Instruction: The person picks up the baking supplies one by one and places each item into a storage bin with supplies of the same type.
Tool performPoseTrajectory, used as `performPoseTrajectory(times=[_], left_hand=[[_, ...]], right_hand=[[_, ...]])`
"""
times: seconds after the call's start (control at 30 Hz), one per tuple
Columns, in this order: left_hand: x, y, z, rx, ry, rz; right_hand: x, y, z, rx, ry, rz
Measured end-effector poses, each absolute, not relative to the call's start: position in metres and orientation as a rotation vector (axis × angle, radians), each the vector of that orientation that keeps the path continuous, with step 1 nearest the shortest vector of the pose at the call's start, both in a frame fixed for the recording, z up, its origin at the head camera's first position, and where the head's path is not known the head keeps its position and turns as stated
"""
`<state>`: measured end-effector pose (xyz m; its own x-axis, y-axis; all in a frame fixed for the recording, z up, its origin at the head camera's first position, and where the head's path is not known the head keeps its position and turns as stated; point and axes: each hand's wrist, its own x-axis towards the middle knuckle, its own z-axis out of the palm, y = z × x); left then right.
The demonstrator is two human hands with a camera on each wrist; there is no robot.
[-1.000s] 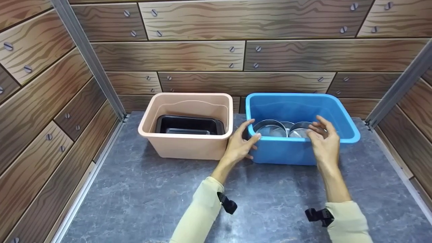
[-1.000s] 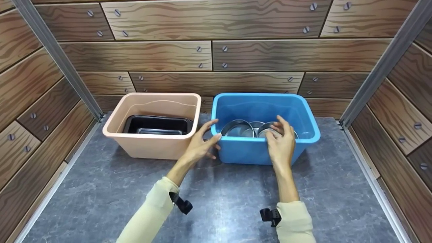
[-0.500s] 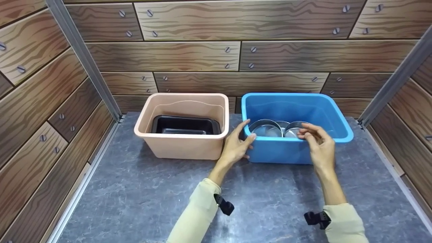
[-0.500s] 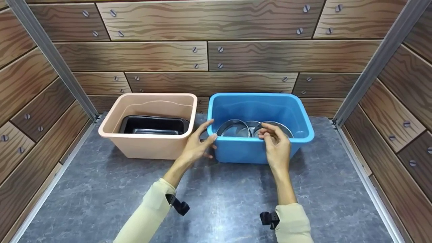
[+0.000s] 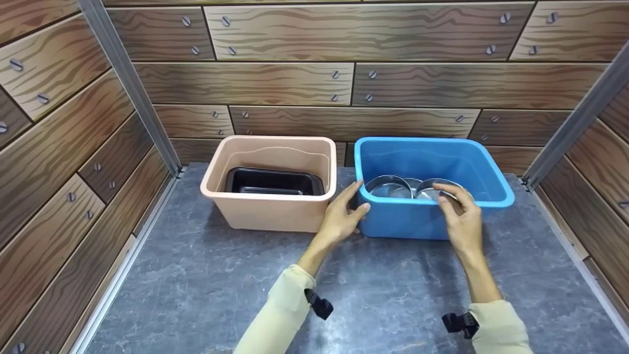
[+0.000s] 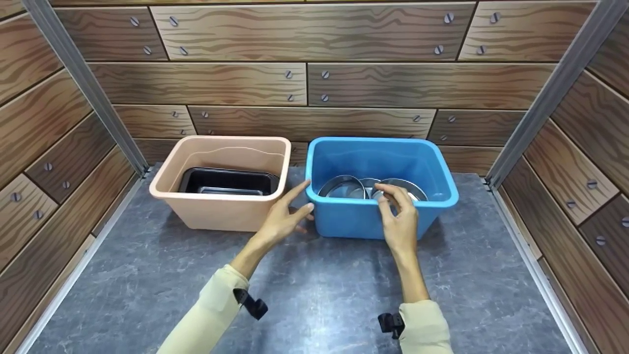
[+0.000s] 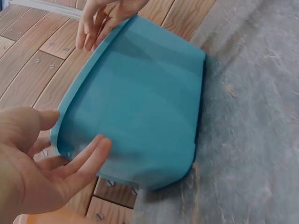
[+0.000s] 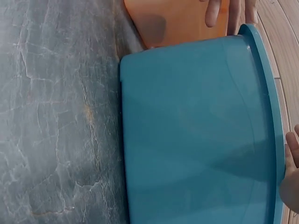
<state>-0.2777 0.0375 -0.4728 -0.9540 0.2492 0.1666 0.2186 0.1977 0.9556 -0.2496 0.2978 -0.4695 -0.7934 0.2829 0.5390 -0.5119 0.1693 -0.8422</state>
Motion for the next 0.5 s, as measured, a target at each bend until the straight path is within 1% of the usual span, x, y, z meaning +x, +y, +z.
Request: performPoseTrajectory(times=[0.23, 0.5], left_hand=[[-0.255, 0.007, -0.473, 0.618, 2.449, 1.900], [-0.223, -0.059, -0.457, 0.920, 2.755, 1.680]], right_hand=[[-0.241, 0.299, -0.469, 0.307, -1.911, 1.690], [-0.210, 0.294, -0.458, 0.309, -2.240, 1.553]])
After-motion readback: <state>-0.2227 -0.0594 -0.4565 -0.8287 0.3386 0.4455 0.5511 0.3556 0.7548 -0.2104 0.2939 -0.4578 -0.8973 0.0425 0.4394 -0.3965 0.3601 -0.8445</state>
